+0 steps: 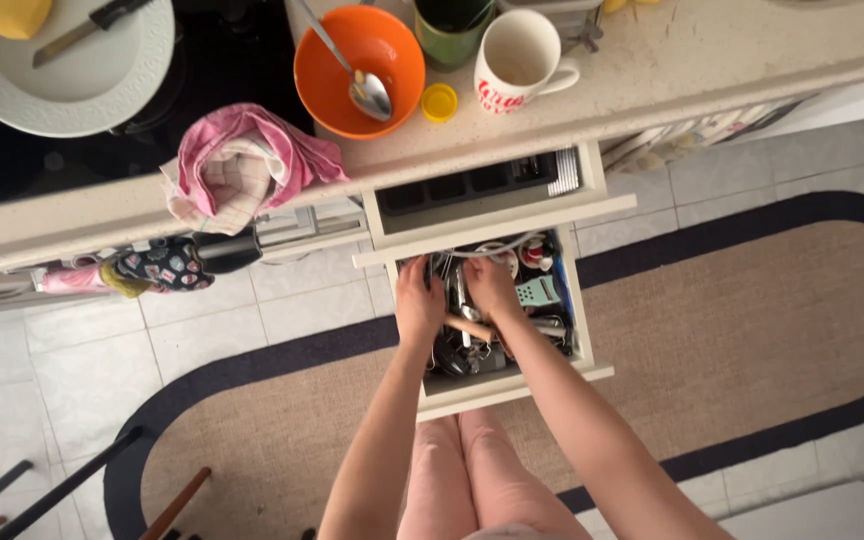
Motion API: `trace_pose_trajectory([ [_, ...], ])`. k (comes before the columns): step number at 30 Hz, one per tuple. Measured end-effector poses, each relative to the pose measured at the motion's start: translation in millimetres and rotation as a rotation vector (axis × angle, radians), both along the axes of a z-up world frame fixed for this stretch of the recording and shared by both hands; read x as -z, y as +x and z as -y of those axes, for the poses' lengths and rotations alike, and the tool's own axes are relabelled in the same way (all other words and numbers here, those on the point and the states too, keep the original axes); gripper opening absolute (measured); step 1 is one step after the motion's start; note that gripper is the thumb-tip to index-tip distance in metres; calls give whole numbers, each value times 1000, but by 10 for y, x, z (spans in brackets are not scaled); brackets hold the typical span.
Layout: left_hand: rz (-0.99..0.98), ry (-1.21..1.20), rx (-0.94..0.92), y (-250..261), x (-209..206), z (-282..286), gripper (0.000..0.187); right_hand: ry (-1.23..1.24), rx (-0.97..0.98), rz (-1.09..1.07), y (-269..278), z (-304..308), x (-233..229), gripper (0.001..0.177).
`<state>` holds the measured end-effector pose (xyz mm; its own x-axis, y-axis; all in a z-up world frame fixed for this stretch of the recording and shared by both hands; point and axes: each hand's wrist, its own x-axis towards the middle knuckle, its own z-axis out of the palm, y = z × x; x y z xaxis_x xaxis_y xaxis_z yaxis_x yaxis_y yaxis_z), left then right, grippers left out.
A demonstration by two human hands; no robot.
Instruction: The person peels and cuts potatoes into wedges with a paring knife over a plate, then transfers the cut pieces by hand into a pot of water on the stove. They briefly open a cutlery drawer and use a wire skimmer in the pot while continuing to cut more potato pieces.
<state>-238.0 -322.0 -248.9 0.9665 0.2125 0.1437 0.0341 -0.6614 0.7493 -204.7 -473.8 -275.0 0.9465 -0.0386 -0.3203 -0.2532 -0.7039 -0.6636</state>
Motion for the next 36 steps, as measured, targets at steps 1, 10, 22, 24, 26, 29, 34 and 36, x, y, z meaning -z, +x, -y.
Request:
trace_pose_trajectory([
  [1,-7,1,2,73,-250,-32,37,1,2,-7,20,-30,309,25],
  [10,-477,-1,21,377,-493,-145,32,-117,183,101,41,-553,976,16],
  [22,-400,-390,-152,1346,555,-215,41,-123,177,19,-50,-454,919,32],
  [24,-391,-395,-193,1512,734,-188,39,154,233,-49,-143,-359,893,37],
  [26,-429,-393,-176,1547,606,-201,39,192,251,-63,-175,-304,772,40],
  [29,-330,-416,-117,1453,705,-247,39,131,291,-137,-254,-258,688,37],
  [34,-366,29,127,570,343,91,75,270,528,-35,-467,-194,751,31],
  [36,-402,276,285,309,247,133,79,158,477,84,-490,-105,865,32],
])
